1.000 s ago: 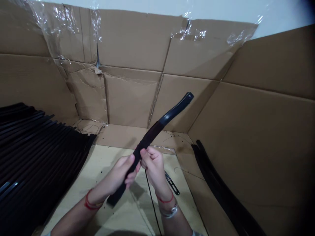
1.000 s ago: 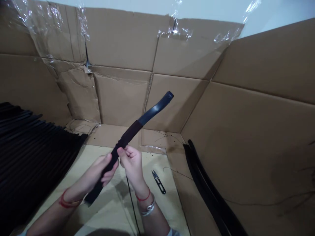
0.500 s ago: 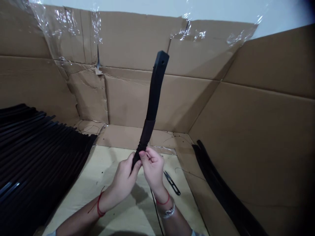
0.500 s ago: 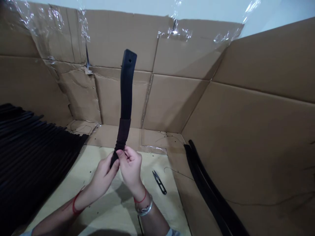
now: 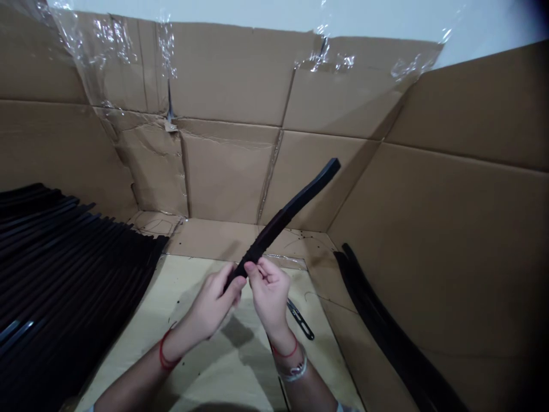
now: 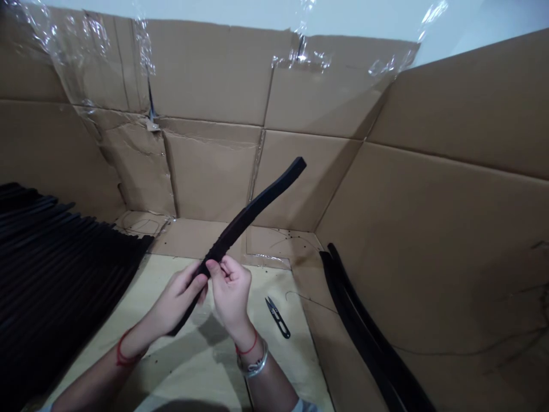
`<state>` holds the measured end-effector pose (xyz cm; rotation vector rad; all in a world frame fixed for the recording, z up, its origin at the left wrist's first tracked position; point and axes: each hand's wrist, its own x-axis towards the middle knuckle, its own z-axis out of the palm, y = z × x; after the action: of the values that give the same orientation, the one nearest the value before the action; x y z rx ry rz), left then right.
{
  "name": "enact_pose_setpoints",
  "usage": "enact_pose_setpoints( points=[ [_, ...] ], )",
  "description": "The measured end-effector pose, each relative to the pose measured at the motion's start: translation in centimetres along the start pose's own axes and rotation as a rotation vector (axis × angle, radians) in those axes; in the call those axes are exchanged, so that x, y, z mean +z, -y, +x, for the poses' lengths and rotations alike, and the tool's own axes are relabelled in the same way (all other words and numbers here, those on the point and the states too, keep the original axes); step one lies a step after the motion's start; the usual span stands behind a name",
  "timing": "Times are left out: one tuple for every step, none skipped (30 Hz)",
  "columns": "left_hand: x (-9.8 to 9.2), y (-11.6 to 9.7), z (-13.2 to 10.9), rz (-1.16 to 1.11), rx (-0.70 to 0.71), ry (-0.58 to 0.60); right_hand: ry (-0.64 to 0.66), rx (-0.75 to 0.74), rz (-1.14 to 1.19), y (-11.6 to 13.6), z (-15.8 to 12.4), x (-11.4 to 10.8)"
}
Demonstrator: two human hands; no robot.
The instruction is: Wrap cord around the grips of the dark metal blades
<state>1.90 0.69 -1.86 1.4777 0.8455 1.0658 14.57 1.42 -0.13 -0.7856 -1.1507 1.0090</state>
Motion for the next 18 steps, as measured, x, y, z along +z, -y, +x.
enact_pose_setpoints(
  points=[
    [0.0, -0.1, 0.0, 0.022, 0.005, -0.072, 0.012, 0.01, 0.009, 0.0, 0.1, -0.1],
    [-0.1, -0.3, 0.0, 0.005, -0.033, -0.07, 0.077, 0.052, 0.031, -0.1, 0.1, -0.2],
    [-0.1, -0.4, 0.0, -0.047, -0.101, -0.002, 0.165, 0.107, 0.053, -0.1, 0.2, -0.3],
    [-0.1, -0.5, 0.0, -0.105, -0.167, 0.085, 0.242, 0.149, 0.059, 0.0, 0.2, -0.4],
    [-0.1, -0.5, 0.0, -0.136, -0.196, 0.137, 0.268, 0.159, 0.045, 0.0, 0.2, -0.4],
    [0.0, -0.5, 0.0, -0.122, -0.18, 0.121, 0.237, 0.134, 0.014, 0.1, 0.2, -0.4],
    [0.1, -0.5, 0.0, -0.07, -0.122, 0.039, 0.159, 0.087, -0.021, 0.2, 0.2, -0.4],
    [0.1, -0.4, 0.0, -0.007, -0.052, -0.052, 0.072, 0.044, -0.047, 0.4, 0.1, -0.3],
    [0.1, -0.2, 0.0, 0.029, -0.012, -0.102, 0.017, 0.025, -0.053, 0.6, 0.0, -0.3],
    [0.1, -0.1, 0.0, 0.022, -0.025, -0.07, 0.02, 0.037, -0.041, 0.8, 0.0, -0.2],
    [0.0, 0.0, -0.1, -0.028, -0.083, 0.039, 0.068, 0.07, -0.021, 1.0, -0.1, -0.1],
    [-0.1, 0.1, 0.0, -0.1, -0.156, 0.178, 0.128, 0.103, -0.01, 1.1, -0.2, -0.1],
    [-0.2, 0.2, 0.0, -0.157, -0.209, 0.285, 0.158, 0.116, -0.014, 1.3, -0.2, 0.0],
    [-0.3, 0.3, 0.0, -0.175, -0.222, 0.314, 0.141, 0.1, -0.032, 1.3, -0.3, 0.0],
    [-0.3, 0.3, 0.1, -0.143, -0.186, 0.245, 0.077, 0.061, -0.055, 1.3, -0.3, 0.0],
    [-0.3, 0.3, 0.1, -0.081, -0.12, 0.116, -0.003, 0.016, -0.072, 1.2, -0.3, 0.0],
    [-0.3, 0.3, 0.2, -0.022, -0.053, -0.016, -0.054, -0.012, -0.073, 1.1, -0.3, -0.1],
    [-0.3, 0.3, 0.1, 0.005, -0.022, -0.081, -0.041, -0.004, -0.054, 0.9, -0.3, -0.2]
  ],
)
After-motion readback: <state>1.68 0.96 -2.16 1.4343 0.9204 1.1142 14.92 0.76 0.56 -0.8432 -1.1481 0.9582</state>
